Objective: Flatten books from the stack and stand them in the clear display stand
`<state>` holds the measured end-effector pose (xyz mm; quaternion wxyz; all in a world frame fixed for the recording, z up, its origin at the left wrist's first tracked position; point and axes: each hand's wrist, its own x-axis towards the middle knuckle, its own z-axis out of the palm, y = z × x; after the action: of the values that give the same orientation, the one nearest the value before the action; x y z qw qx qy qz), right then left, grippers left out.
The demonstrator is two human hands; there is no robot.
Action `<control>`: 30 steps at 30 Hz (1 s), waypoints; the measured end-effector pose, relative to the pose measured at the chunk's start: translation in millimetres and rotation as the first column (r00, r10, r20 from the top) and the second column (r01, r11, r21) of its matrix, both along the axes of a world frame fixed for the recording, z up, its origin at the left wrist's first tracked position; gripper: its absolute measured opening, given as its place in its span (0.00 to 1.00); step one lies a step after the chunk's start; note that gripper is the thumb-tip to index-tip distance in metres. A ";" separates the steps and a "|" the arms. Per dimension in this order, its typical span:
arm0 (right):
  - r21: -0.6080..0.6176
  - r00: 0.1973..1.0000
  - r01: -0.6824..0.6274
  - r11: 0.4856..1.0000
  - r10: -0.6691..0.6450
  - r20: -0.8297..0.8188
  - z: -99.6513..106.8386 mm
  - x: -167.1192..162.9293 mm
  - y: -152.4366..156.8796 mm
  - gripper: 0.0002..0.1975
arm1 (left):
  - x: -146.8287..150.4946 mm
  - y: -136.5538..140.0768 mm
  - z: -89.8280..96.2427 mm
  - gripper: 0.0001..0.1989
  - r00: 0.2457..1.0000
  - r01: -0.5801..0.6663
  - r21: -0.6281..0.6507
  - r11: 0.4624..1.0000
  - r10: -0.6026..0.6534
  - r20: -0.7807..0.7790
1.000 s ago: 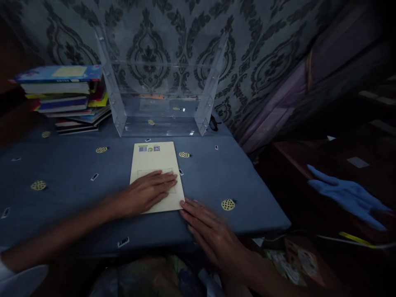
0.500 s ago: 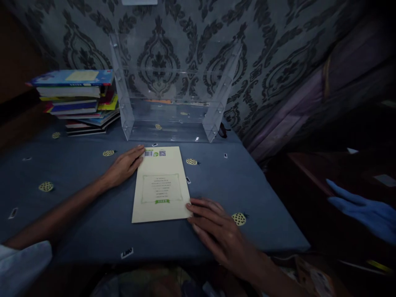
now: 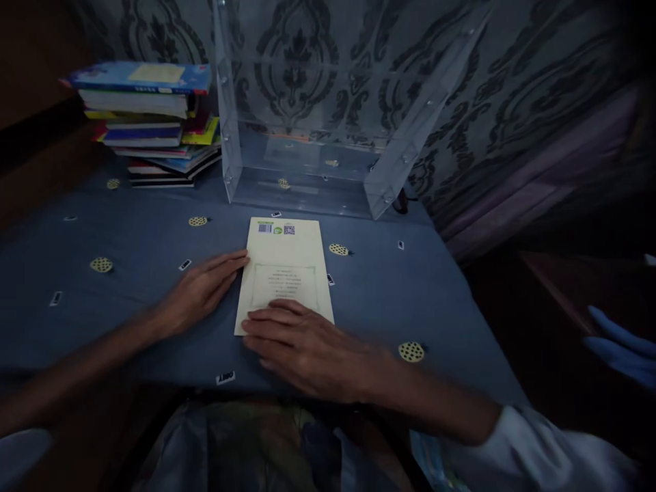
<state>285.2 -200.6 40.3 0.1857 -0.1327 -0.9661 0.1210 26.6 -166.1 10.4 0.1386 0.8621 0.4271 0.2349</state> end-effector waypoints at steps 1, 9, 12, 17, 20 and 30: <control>0.026 0.998 -0.040 0.999 0.039 0.039 -0.2 -6.4 0.1 0.14 | -1.4 -6.2 -0.1 0.19 1.000 0.008 0.009 1.000 -0.008 0.029; 0.074 0.967 -0.155 0.985 0.136 0.217 -3.6 -35.5 19.7 0.13 | -3.6 -36.8 -7.7 0.22 0.975 0.076 0.056 0.995 -0.086 0.204; 0.048 0.971 -0.151 0.987 0.139 0.195 -4.4 -36.6 30.7 0.13 | -0.3 -39.4 -6.1 0.23 0.971 0.075 0.094 0.993 -0.094 0.220; 0.000 0.984 -0.119 0.993 0.118 0.136 -8.7 -33.3 55.0 0.14 | 6.0 -40.4 -0.8 0.27 0.977 0.030 0.157 0.987 -0.062 0.204; -0.013 0.988 -0.098 0.995 0.099 0.115 -11.8 -32.4 73.0 0.14 | 6.6 -40.4 -0.5 0.27 0.983 -0.024 0.153 0.988 -0.004 0.183; -0.005 0.991 0.099 0.995 -0.098 0.085 -30.6 -41.5 132.3 0.16 | 11.5 -22.0 -4.4 0.21 0.999 0.032 0.115 0.993 -0.034 0.011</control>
<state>243.7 -68.3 9.7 0.1495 -0.1861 -0.9648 0.1102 38.2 -188.1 6.0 0.0957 0.8740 0.3976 0.2624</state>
